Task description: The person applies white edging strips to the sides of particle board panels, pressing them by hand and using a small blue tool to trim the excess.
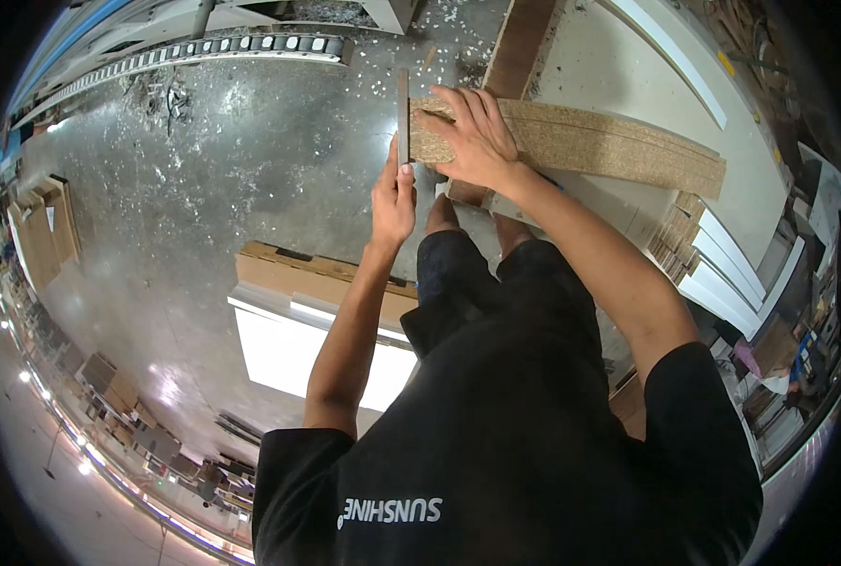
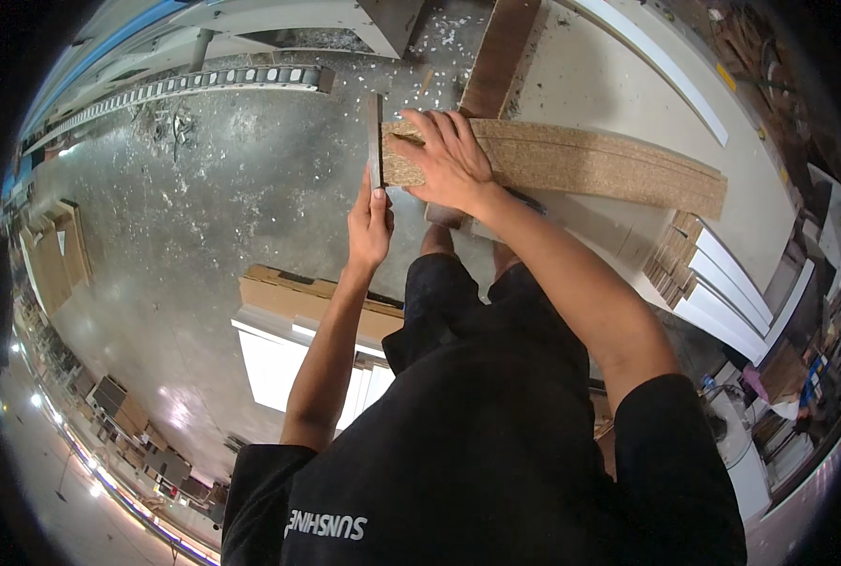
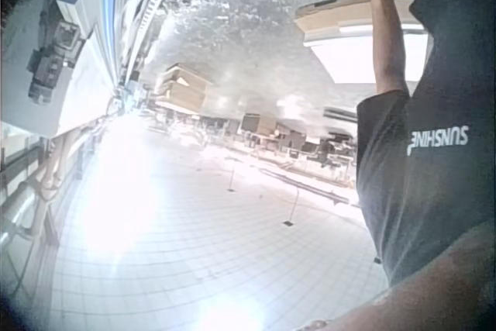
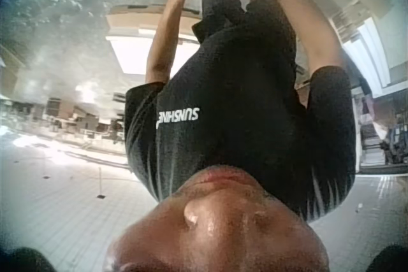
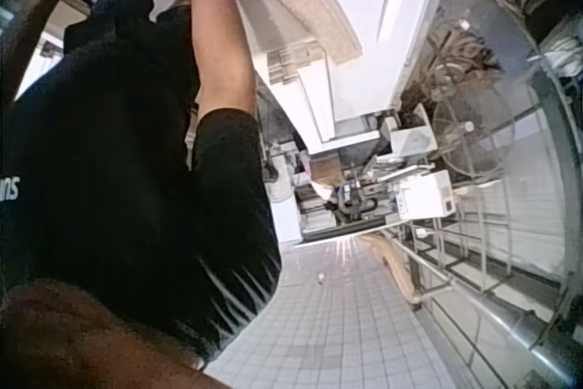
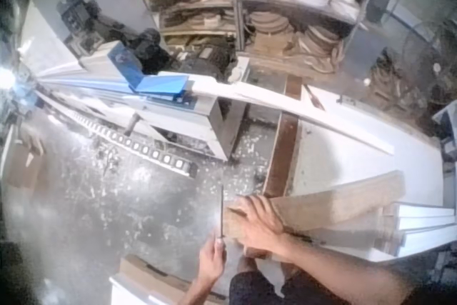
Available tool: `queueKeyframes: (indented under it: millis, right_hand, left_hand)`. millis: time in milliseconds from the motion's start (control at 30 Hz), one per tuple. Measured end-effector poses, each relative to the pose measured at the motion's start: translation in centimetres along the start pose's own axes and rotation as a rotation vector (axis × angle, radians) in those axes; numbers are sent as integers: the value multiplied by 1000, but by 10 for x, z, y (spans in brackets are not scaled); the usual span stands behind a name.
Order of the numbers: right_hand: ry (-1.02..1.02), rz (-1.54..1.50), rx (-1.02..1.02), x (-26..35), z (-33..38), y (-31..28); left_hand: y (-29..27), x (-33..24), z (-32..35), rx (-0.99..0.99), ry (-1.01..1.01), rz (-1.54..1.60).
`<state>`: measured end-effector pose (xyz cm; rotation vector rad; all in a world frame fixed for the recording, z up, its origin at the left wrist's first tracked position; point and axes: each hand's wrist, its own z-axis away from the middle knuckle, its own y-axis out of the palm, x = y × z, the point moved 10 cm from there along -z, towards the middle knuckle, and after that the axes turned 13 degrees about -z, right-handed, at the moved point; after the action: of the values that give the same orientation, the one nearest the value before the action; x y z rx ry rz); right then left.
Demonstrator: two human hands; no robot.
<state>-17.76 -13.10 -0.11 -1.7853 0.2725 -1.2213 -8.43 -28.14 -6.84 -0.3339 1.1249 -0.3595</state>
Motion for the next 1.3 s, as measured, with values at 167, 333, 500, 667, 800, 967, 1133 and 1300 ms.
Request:
queueKeyframes:
  millis: [167,333,500,667,800,967,1133,1300]
  right_hand:
    - [27,-8,10,-4,0,3]
    - [23,5,13,-3,0,3]
    - [30,-6,12,-4,0,2]
    - [13,-75,22,-1,3,-6]
    - [124,-133,-121,-20,28,-42]
    - [307,36,-236,-93,98,-101]
    - [357,249,-109,-107,134,-91]
    - [318,211,-158,-101,137,-75]
  left_hand:
    - [0,-3,0,7,-3,-24]
    - [-1,-1,1,18,-10,10]
    - [2,-1,0,13,17,33]
    - [7,6,1,5,13,125]
    - [8,9,4,21,-19,154]
    - [1,5,4,9,2,147]
    - [3,5,6,6,-26,157]
    - [6,7,5,23,-69,185]
